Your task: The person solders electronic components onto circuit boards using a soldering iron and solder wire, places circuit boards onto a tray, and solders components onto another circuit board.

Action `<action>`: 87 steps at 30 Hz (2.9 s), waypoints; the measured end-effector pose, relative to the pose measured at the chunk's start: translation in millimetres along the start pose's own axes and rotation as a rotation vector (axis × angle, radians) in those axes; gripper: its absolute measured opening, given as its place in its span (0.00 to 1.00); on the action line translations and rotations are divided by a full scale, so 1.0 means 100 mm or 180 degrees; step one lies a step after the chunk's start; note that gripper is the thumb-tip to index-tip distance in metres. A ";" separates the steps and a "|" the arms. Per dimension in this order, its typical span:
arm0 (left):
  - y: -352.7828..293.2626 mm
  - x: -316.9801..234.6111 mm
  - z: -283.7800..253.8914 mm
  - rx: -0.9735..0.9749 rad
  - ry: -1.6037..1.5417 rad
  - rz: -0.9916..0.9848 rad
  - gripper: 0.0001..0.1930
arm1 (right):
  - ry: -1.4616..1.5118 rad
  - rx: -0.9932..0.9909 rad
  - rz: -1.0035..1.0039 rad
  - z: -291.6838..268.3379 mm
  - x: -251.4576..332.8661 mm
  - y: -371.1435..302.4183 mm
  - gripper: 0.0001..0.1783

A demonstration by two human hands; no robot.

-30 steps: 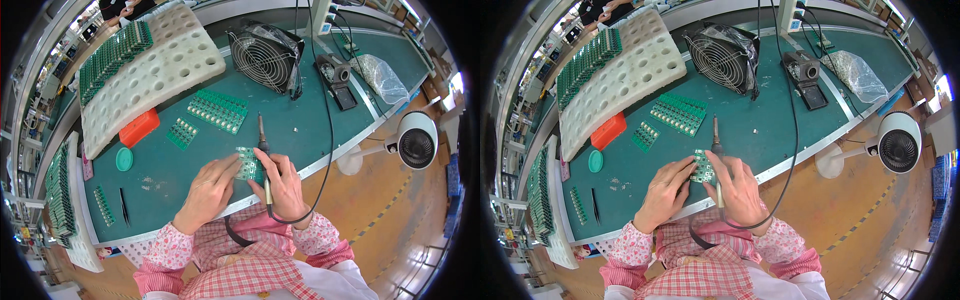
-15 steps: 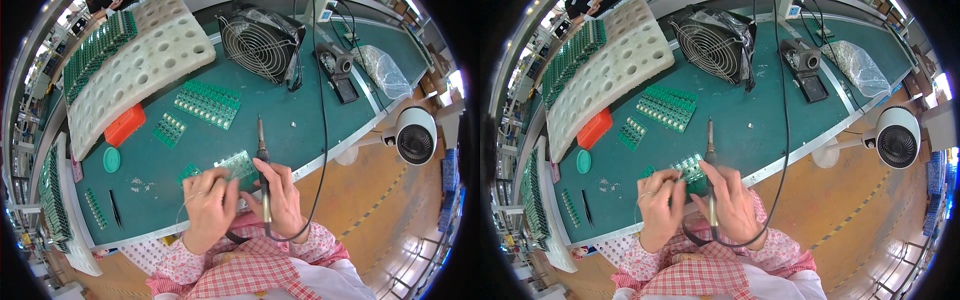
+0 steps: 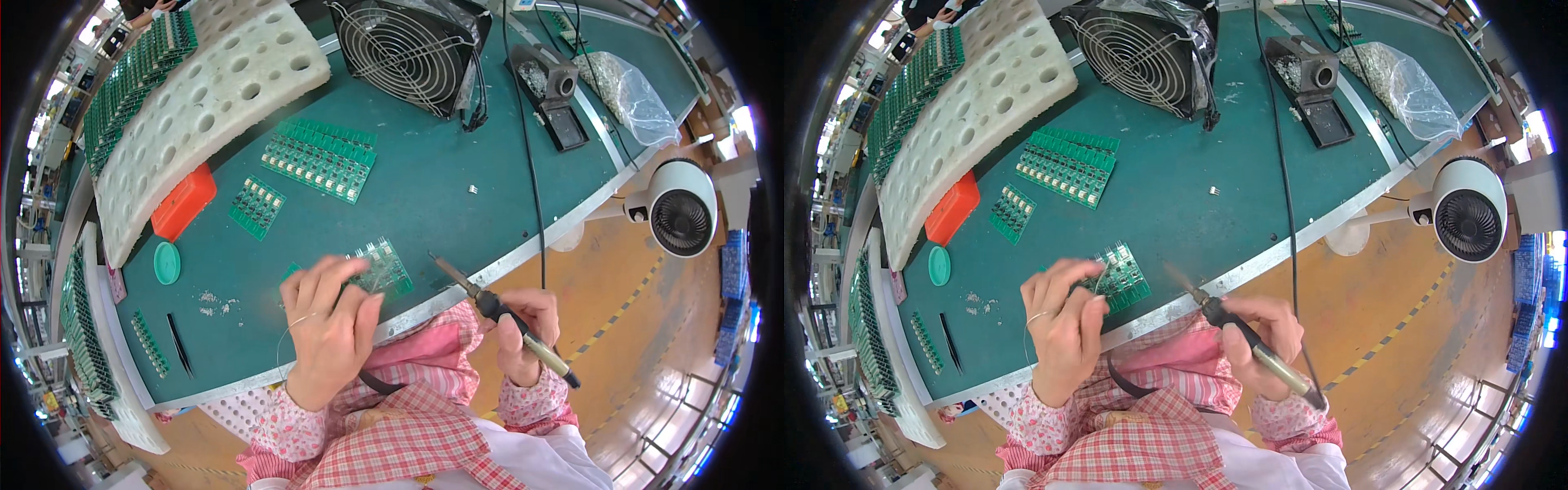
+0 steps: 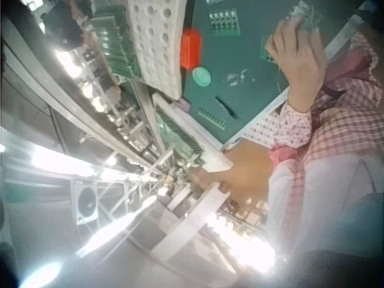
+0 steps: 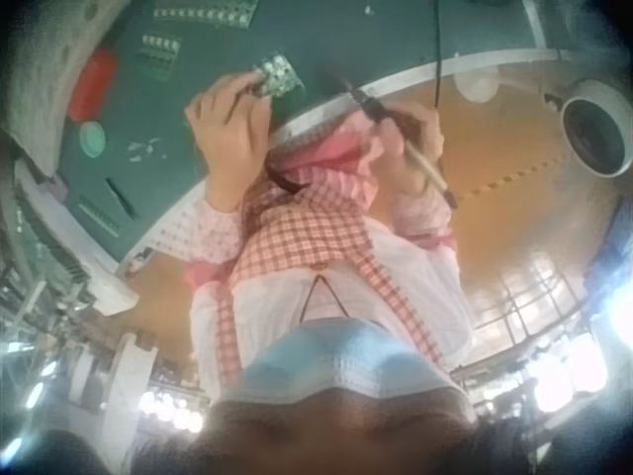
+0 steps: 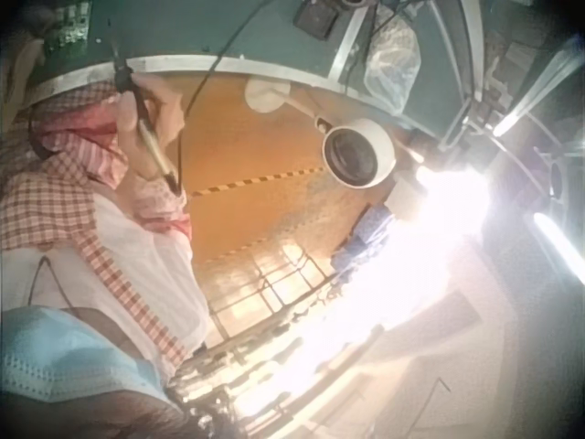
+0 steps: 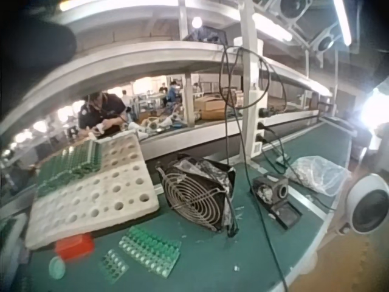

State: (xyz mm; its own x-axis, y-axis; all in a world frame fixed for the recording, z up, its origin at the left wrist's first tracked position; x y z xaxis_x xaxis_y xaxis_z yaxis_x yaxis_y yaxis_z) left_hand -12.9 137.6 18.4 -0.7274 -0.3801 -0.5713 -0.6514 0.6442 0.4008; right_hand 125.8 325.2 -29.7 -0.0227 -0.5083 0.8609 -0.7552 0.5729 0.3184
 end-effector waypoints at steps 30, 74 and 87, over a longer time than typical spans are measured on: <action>-0.11 -0.16 0.33 0.0039 0.0073 -0.0275 0.06 | 0.0325 0.0399 0.0063 0.17 -0.15 0.18 0.06; -0.16 0.04 0.23 -0.0008 -0.0301 -0.0046 0.08 | -0.0409 0.0414 -0.1594 0.22 0.46 0.15 0.12; -0.16 0.14 0.22 -0.0195 -0.0567 -0.0004 0.11 | -0.1286 0.0474 -0.2026 0.45 0.81 0.08 0.16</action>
State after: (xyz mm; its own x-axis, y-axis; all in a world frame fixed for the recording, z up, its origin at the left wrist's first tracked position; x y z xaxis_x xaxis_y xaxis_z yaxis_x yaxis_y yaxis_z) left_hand -8.0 136.8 -11.8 -0.6804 -0.2540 -0.6874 -0.6682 0.6001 0.4397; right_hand 88.4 259.6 24.6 0.2299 -0.9230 0.3086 -0.7825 0.0133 0.6225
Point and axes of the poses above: each hand's wrist, its own y-axis towards the middle knuckle, its own z-axis out of the palm, x = y × z, the point moved 6 cm from there along y, towards the middle knuckle, and after that the axes turned 15 degrees about -y, right-handed, at the moved point
